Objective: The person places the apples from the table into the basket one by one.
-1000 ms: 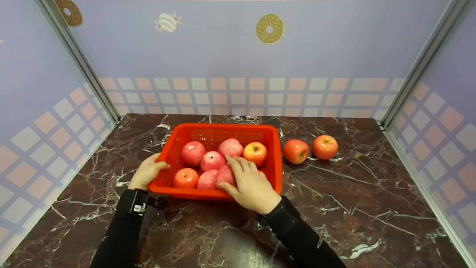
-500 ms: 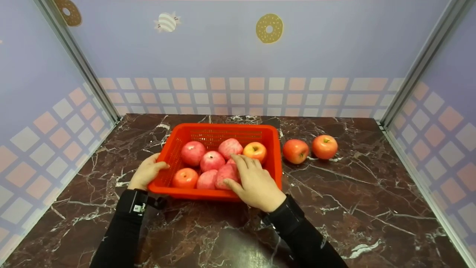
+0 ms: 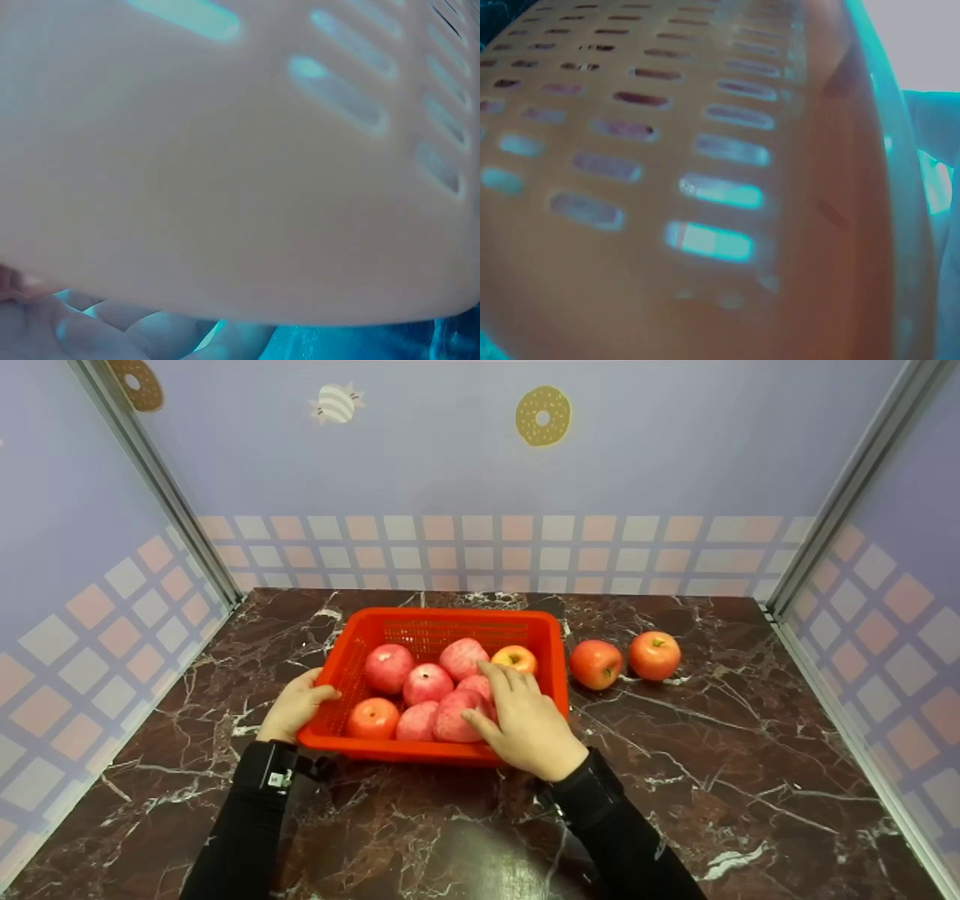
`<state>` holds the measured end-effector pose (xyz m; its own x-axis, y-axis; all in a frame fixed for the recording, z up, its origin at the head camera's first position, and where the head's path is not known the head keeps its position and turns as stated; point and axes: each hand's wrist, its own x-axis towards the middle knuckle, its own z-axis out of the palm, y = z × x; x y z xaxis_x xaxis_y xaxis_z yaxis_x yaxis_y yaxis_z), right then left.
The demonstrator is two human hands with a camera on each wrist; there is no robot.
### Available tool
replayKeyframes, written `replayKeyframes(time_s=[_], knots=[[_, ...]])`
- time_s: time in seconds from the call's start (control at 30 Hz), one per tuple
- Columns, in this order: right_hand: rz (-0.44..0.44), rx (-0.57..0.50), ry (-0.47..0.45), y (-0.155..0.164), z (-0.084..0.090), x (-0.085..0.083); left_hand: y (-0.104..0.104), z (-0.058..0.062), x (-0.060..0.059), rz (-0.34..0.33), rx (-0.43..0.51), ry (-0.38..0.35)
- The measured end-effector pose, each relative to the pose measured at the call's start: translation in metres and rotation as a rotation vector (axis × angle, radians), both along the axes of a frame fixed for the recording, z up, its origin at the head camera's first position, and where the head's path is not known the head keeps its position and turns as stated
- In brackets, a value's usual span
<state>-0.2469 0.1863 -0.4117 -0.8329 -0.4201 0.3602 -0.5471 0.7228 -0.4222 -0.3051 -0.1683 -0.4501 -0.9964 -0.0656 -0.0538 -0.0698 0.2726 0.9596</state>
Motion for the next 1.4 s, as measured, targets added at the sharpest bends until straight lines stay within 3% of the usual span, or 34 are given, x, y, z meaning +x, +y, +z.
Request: replayKeyframes(time_s=[0.63,1.03,1.4], knots=[[-0.038,-0.052,-0.009,0.021,0.010,-0.008,0.001,-0.001,0.000,0.000,0.001,0.004],[-0.140,-0.190,-0.038,0.054,0.018,-0.024,0.001,0.001,0.000,-0.004,0.027,-0.007],[-0.231,-0.263,-0.044,0.085,0.009,-0.043,0.000,0.000,0.000,-0.015,0.025,-0.011]])
